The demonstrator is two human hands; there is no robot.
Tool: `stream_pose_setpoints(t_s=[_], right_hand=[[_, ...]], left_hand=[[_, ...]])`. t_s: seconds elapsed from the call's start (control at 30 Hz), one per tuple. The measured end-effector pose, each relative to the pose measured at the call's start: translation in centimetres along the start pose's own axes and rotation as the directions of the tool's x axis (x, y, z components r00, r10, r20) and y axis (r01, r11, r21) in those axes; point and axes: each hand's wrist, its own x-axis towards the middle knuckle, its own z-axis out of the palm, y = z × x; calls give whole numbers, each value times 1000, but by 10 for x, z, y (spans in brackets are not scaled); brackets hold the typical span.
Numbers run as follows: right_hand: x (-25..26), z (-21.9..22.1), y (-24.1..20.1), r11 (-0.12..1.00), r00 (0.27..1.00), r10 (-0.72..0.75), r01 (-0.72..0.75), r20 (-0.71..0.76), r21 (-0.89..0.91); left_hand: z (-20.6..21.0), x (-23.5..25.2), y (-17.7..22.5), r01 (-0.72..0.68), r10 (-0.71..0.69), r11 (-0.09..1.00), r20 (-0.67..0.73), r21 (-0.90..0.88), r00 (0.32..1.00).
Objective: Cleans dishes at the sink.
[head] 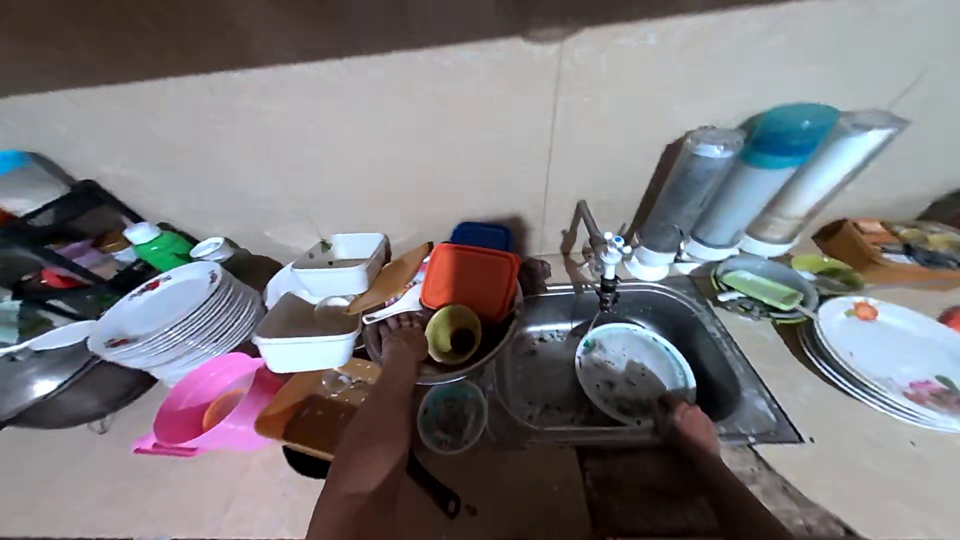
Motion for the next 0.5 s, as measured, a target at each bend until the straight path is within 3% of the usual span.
stream_pose_setpoints(t_s=[0.1, 0.33, 0.5], right_hand=[[0, -4, -2, 1000, 1000, -11, 11, 11, 13], [-2, -7, -2, 1000, 999, -2, 2, 44, 6], [-5, -10, -8, 999, 998, -33, 34, 52, -13]], left_hand=[[-5, 7, 5, 43, -45, 998, -45, -40, 998], [-10, 0, 6, 208, -190, 929, 85, -308, 978], [-22, -9, -6, 158, -137, 907, 83, -389, 987]])
